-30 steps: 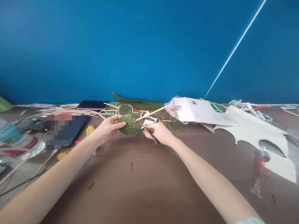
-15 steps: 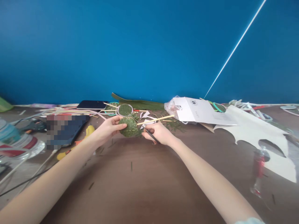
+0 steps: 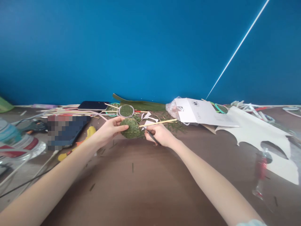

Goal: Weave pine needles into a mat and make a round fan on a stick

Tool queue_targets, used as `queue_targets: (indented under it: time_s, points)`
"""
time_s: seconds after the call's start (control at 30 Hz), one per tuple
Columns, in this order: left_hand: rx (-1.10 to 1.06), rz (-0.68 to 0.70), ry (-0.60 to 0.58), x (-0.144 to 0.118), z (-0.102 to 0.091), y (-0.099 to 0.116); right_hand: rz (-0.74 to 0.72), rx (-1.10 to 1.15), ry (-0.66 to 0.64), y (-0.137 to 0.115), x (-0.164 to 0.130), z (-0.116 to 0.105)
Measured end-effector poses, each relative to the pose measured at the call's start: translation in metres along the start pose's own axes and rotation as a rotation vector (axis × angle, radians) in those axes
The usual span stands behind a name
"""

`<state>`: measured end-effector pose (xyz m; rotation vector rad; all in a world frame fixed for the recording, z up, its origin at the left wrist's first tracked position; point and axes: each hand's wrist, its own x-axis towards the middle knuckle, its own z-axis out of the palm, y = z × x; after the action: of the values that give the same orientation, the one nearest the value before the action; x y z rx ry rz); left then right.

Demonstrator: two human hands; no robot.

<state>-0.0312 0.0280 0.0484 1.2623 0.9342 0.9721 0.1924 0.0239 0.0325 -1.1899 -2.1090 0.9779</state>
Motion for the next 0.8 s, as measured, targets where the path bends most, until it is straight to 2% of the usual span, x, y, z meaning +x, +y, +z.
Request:
queue_targets:
  time_s: [0.2, 0.47, 0.67, 0.8]
  points:
    - [-0.003, -0.006, 0.006, 0.0, 0.001, 0.001, 0.029, 0.098, -0.031, 0.002, -0.001, 0.001]
    - [0.014, -0.01, 0.029, -0.002, 0.002, 0.006, 0.034, 0.055, -0.022, -0.002, 0.0, 0.0]
    - [0.027, -0.037, -0.005, -0.003, 0.002, 0.008, 0.05, 0.04, -0.035, -0.007, -0.001, -0.002]
    - [-0.067, -0.065, -0.047, -0.003, -0.002, 0.007, 0.102, 0.076, -0.065, -0.008, -0.003, -0.003]
